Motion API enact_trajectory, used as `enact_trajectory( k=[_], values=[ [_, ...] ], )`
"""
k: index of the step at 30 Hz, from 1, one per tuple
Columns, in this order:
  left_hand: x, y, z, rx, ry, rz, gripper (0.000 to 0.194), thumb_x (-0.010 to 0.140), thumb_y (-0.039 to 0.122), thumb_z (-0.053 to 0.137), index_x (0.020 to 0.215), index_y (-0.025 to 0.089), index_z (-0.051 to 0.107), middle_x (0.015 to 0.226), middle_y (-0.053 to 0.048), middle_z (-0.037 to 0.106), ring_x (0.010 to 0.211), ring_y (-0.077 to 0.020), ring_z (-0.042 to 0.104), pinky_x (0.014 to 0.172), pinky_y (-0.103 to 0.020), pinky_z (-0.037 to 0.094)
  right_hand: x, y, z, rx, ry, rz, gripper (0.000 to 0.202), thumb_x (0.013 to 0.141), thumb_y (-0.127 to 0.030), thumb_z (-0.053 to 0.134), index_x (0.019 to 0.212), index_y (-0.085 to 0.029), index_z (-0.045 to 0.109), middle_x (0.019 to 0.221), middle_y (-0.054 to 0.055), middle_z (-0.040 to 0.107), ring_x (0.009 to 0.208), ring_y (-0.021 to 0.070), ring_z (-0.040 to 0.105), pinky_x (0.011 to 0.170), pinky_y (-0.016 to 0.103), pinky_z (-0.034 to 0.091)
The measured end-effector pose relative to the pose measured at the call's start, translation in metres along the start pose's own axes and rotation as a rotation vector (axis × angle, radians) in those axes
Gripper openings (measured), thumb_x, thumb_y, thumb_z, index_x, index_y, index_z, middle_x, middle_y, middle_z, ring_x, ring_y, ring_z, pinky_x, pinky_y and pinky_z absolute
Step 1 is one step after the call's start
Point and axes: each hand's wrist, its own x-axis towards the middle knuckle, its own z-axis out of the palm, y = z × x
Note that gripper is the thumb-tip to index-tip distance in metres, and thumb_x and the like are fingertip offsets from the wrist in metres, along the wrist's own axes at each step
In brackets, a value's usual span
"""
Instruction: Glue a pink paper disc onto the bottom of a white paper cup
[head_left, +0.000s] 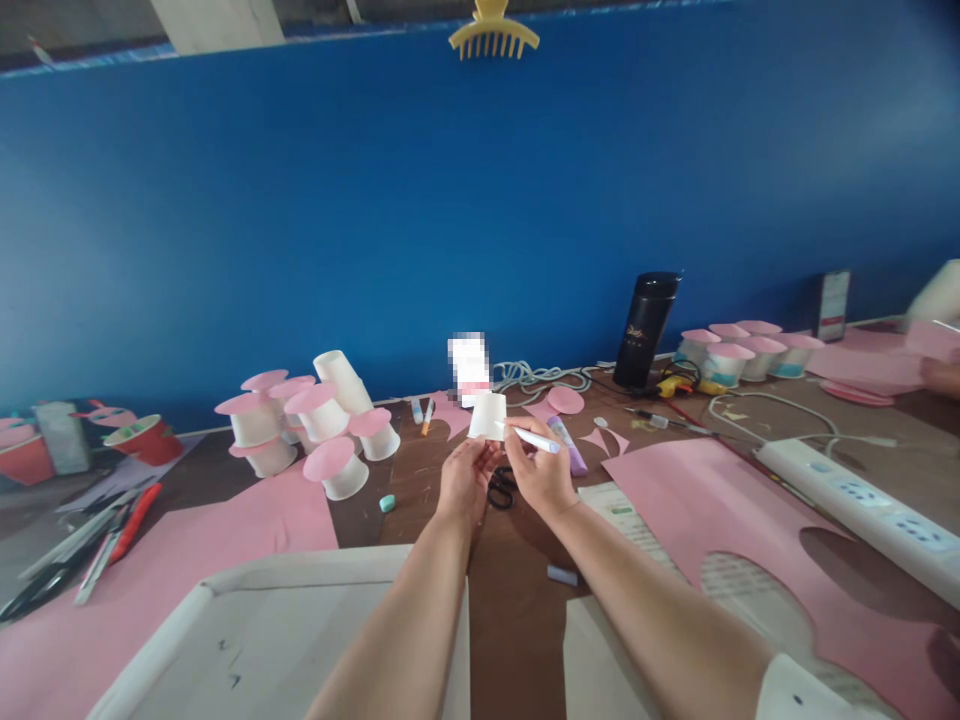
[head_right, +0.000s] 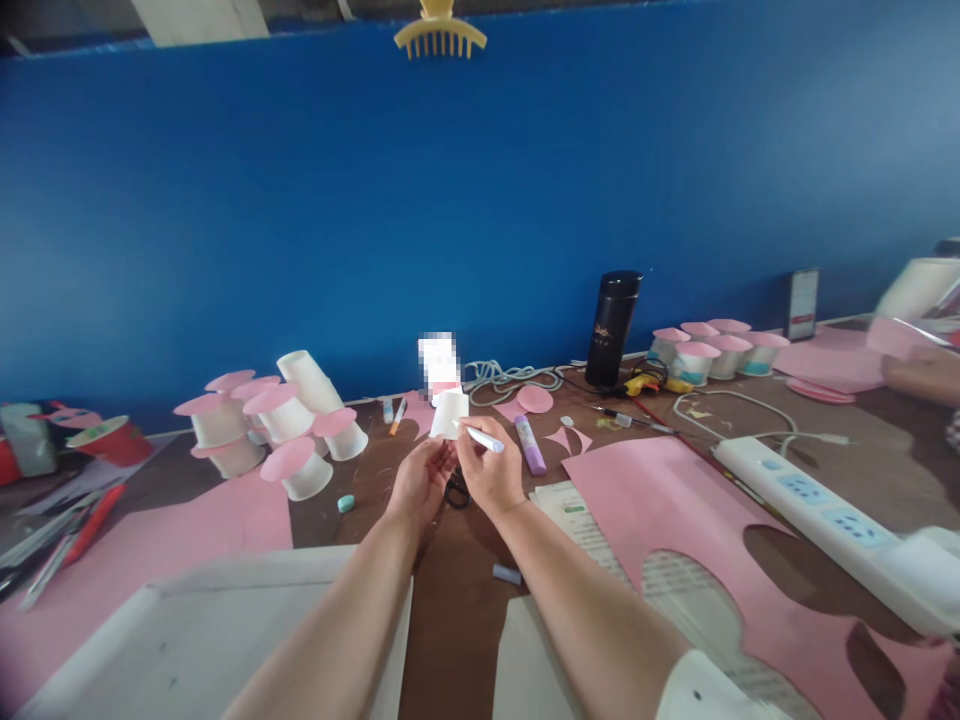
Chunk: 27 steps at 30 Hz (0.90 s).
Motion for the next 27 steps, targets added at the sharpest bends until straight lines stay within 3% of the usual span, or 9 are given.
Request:
enact_trajectory(
  k=[27],
  values=[
    [-0.0017, 0.0006, 0.0026, 0.026, -0.001, 0.008, 0.005, 0.069, 0.011, 0.068, 0.067, 0.010, 0.064, 0.065, -0.005, 0.064, 0.062, -0.0111, 0.063, 0.069, -0.023, 0.052, -0.0007, -0.0033, -0.0009, -0.025, -0.029, -0.012, 0.014, 0.085, -0.028, 0.052, 0.091, -0.021, 0.063, 0.089, 0.005, 0.069, 0.084, 0.0197, 0.065, 0.075, 0.031, 0.052]
  ],
)
